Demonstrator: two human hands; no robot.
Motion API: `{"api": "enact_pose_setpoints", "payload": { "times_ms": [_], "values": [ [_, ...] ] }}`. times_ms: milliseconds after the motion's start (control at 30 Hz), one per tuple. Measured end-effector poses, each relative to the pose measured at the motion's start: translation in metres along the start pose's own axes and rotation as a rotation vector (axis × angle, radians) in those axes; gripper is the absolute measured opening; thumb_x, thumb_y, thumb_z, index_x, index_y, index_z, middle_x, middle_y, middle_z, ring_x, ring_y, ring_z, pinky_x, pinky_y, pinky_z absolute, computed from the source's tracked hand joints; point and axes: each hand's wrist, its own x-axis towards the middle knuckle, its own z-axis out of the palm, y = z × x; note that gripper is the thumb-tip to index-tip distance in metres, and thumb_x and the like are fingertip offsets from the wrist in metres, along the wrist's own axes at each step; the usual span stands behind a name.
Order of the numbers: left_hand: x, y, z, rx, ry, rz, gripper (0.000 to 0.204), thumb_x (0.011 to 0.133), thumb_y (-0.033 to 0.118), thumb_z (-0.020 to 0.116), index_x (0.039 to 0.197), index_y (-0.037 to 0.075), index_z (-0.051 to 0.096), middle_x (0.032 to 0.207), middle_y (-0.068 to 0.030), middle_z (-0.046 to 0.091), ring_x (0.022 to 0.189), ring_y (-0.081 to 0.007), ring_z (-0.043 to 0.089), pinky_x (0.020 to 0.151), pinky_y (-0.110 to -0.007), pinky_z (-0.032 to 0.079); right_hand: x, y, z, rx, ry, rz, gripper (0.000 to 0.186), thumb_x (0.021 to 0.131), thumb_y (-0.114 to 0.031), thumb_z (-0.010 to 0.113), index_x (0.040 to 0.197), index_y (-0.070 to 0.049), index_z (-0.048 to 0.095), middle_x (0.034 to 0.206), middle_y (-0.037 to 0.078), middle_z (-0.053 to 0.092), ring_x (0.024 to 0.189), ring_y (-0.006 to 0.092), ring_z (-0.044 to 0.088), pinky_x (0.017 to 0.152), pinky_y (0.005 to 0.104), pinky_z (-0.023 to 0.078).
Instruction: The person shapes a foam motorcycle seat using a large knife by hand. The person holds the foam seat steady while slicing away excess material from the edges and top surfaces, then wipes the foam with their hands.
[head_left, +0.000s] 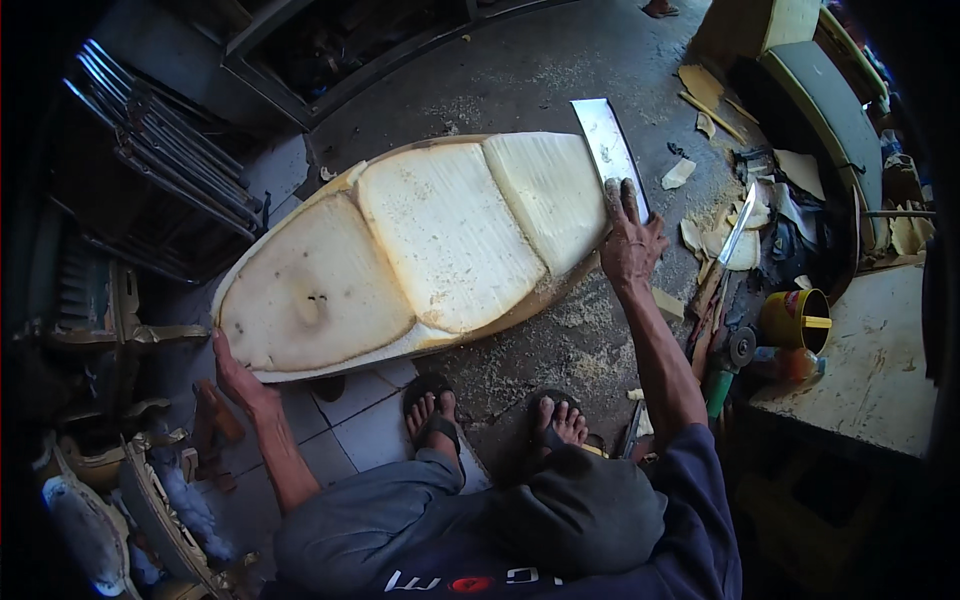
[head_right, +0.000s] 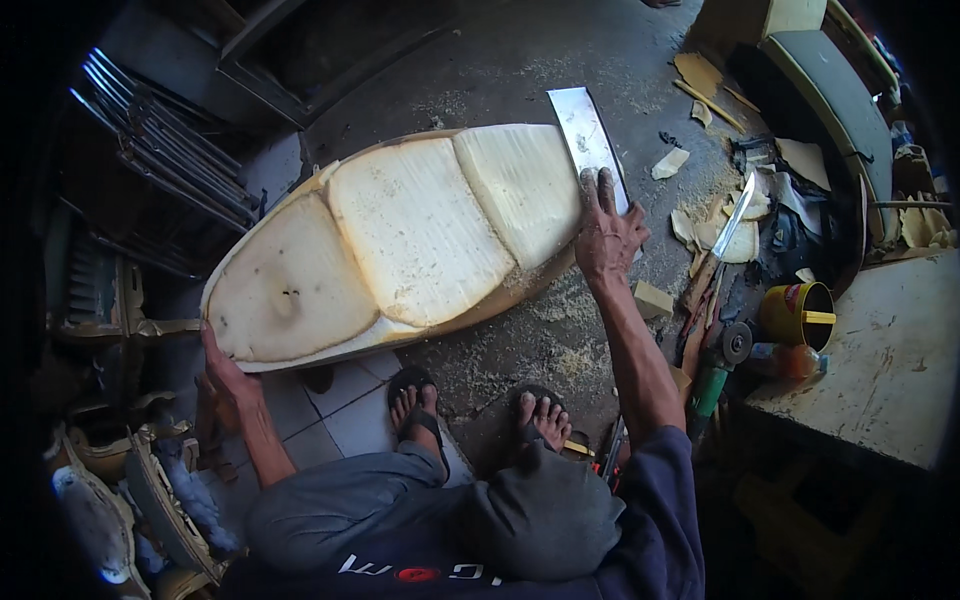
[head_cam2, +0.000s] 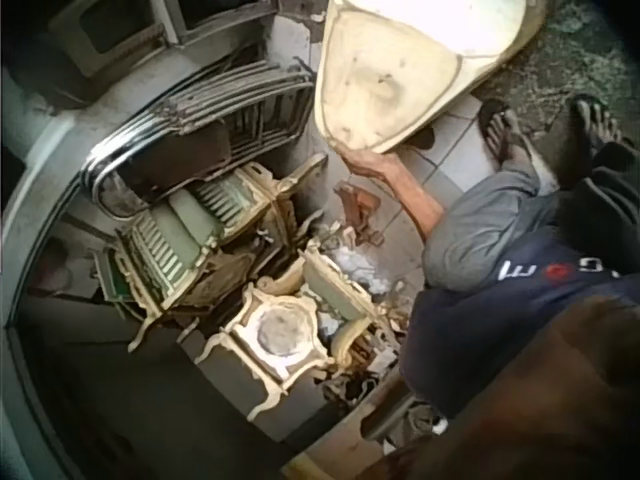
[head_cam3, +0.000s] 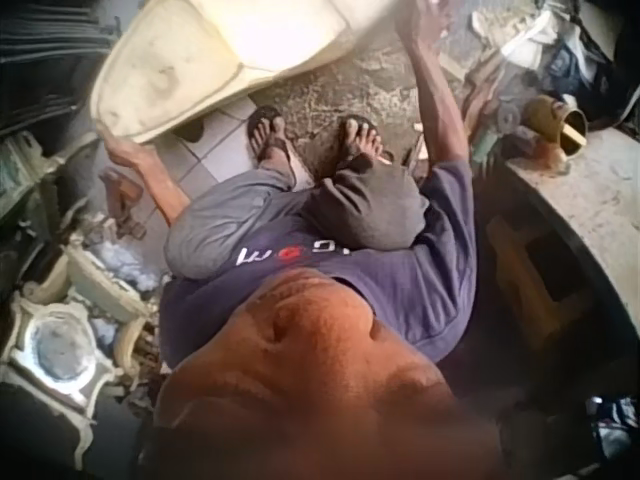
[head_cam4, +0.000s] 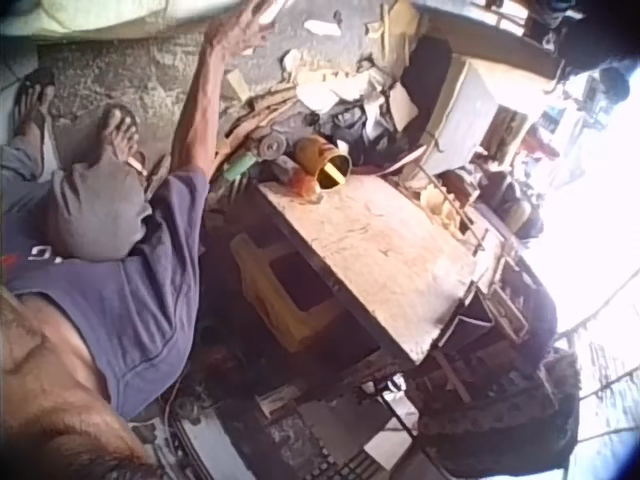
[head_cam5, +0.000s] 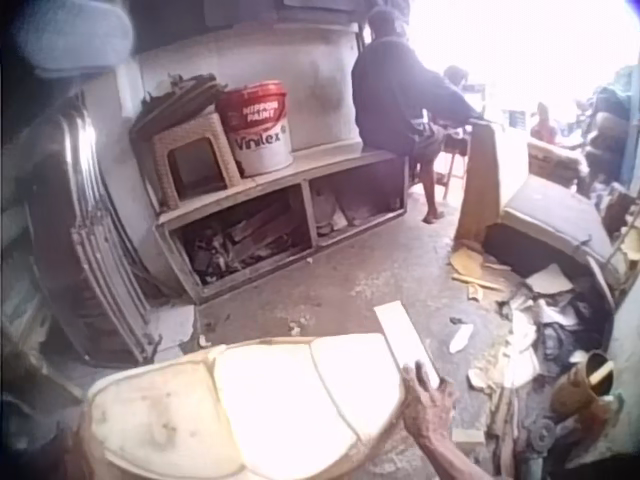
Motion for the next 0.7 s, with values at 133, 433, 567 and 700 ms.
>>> {"api": "enact_pose_setpoints", "payload": {
  "times_ms": [133, 433, 567, 700],
  "values": [
    [0.000, 0.011, -0.004, 0.058, 0.032, 0.045, 0.064, 0.101, 0.047, 0.059, 0.138, -0.005, 0.055, 0.136, -0.0178, 0.062, 0.118, -0.0296, 0.066, 0.099, -0.043, 0.054, -0.088, -0.084, 0.016, 0.281, -0.116, -0.108, 0.071, 0.085, -0.005, 0.059, 0.153, -0.021, 0.047, 0.164, 0.004, 0.040, 0.124, 0.0445, 0.044, 0.101, 0.0552, 0.037],
    [-0.034, -0.112, -0.082, 0.210, -0.006, -0.299, 0.074, 0.103, 0.057, 0.051, 0.153, 0.004, 0.041, 0.152, -0.0123, 0.051, 0.136, -0.0296, 0.052, 0.110, -0.048, 0.045, -0.085, 0.011, 0.031, 0.890, 0.130, 0.402, 0.061, 0.101, -0.026, 0.063, 0.155, -0.006, 0.042, 0.159, 0.032, 0.034, 0.142, 0.0456, 0.044, 0.112, 0.0480, 0.043],
    [-0.097, -0.109, -0.089, 0.191, -0.175, -0.576, 0.078, 0.099, 0.065, 0.052, 0.155, 0.012, 0.038, 0.151, -0.0126, 0.049, 0.129, -0.0316, 0.057, 0.103, -0.054, 0.048, -0.071, 0.020, 0.034, 1.009, -0.054, 0.789, 0.064, 0.109, -0.045, 0.043, 0.155, -0.002, 0.040, 0.150, 0.026, 0.051, 0.140, 0.0369, 0.049, 0.113, 0.0427, 0.040],
    [-0.109, -0.069, -0.125, 0.383, -0.561, -1.079, 0.076, 0.100, 0.063, 0.054, 0.151, 0.007, 0.044, 0.143, -0.0140, 0.056, 0.125, -0.0290, 0.059, 0.104, -0.047, 0.049, -0.056, 0.017, 0.051, 0.980, 0.127, 0.717, 0.061, 0.111, -0.044, 0.038, 0.155, -0.003, 0.041, 0.149, 0.023, 0.054, 0.141, 0.0358, 0.049, 0.116, 0.0416, 0.036]
  ]
}}
